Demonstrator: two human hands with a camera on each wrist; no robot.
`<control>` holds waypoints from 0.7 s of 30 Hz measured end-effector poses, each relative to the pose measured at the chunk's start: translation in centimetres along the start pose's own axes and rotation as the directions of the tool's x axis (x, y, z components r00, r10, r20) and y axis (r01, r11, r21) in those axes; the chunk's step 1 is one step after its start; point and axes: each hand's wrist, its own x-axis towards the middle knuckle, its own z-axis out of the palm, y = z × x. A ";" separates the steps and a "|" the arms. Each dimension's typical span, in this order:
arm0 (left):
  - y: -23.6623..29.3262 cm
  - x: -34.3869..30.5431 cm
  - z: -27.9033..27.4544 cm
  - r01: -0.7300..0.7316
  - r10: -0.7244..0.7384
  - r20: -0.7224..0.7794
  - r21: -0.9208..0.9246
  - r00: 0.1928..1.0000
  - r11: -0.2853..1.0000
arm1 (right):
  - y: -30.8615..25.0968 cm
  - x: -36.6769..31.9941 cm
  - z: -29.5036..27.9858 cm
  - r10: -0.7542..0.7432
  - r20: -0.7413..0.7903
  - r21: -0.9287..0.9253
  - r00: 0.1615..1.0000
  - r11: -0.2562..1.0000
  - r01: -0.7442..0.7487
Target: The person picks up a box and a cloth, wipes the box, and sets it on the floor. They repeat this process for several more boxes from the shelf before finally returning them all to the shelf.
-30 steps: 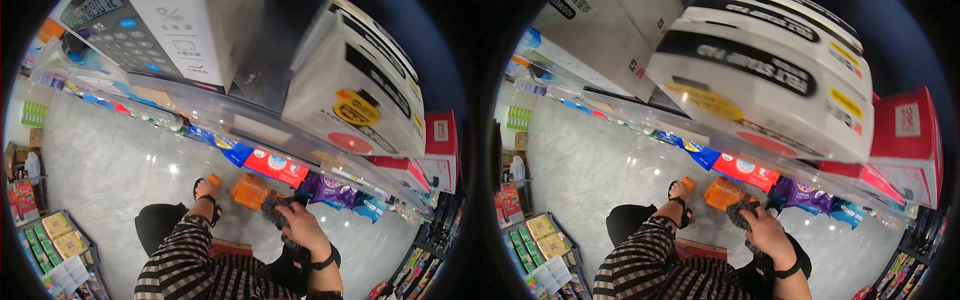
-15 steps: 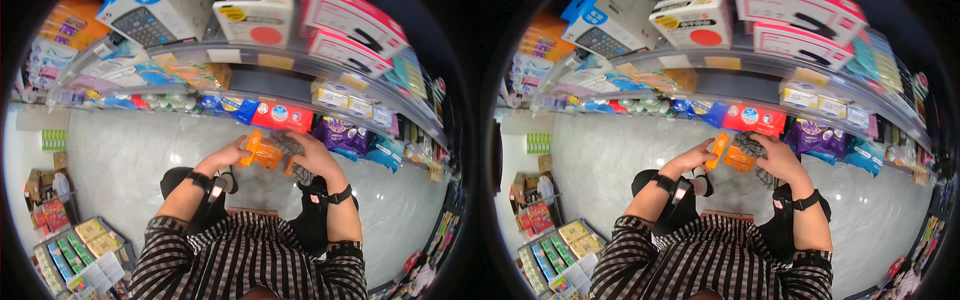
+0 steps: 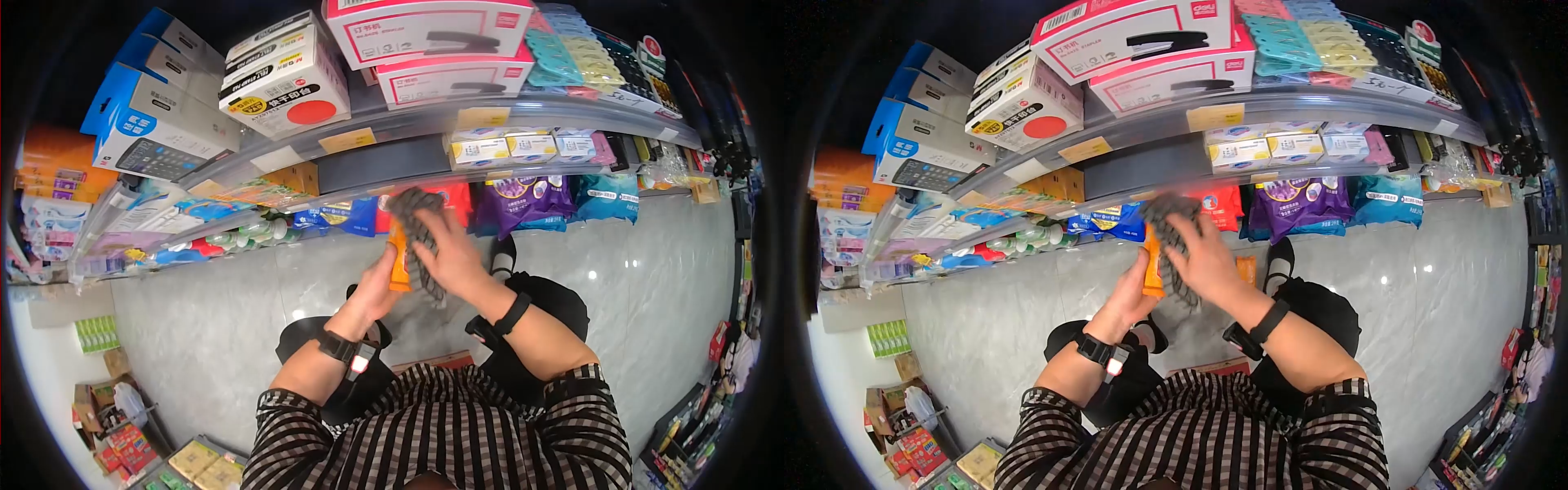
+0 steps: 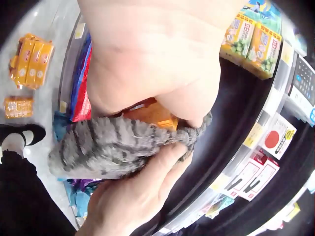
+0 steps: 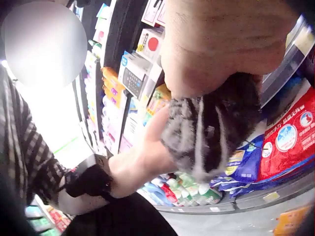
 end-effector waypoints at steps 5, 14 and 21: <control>0.6 -0.6 -1.3 0.088 -0.082 0.146 -0.034 0.986 0.996 | 3.4 3.2 -0.5 0.385 0.116 0.547 0.916 0.744 -0.383; 2.0 -0.5 -1.2 -0.126 0.158 0.117 -0.241 0.980 0.962 | -0.5 2.9 -3.0 0.419 0.376 0.848 0.826 0.202 -0.489; -0.2 1.5 -2.2 -0.195 0.192 -0.039 -0.102 0.981 0.976 | -0.2 0.9 -0.1 0.323 0.491 0.629 0.809 0.512 -0.586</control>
